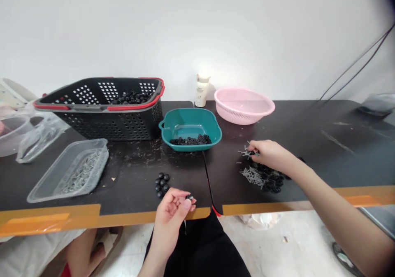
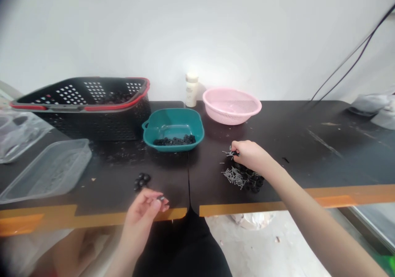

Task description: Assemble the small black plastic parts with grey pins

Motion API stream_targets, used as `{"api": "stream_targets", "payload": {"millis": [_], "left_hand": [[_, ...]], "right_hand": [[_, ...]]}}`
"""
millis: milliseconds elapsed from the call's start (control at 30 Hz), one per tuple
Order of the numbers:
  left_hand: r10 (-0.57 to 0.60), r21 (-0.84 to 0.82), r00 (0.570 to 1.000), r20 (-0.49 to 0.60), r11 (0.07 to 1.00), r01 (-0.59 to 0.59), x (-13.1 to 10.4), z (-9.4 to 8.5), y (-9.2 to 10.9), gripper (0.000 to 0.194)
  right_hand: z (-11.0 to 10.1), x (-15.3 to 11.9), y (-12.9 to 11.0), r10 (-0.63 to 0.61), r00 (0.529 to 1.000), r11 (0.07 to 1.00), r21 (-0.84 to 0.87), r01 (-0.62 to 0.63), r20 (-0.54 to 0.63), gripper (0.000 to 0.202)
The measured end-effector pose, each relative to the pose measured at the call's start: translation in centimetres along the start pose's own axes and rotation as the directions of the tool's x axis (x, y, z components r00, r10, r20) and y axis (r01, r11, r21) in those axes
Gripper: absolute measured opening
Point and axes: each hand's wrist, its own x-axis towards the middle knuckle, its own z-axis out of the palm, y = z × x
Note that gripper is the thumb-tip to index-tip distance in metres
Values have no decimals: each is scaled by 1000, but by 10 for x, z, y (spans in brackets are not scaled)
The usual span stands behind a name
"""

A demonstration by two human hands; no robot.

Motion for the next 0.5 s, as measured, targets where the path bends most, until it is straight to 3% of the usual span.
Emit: {"api": "stream_targets", "payload": {"millis": [233, 367, 433, 500], "left_hand": [[-9, 2, 1000, 17, 1000, 9, 0, -1, 0, 30], [-15, -27, 999, 34, 1000, 16, 3, -3, 0, 31], [-36, -44, 996, 77, 998, 40, 4, -3, 1, 32], [-57, -64, 990, 130, 996, 66, 4, -1, 3, 32]], "right_hand": [[-11, 8, -3, -2, 998, 997, 83, -3, 56, 5], [-16, -13, -21, -65, 996, 965, 258, 49, 53, 23], [-14, -30, -41, -121, 992, 889, 449, 87, 47, 27], [-7, -47, -67, -118, 992, 682, 730, 52, 39, 22]]}}
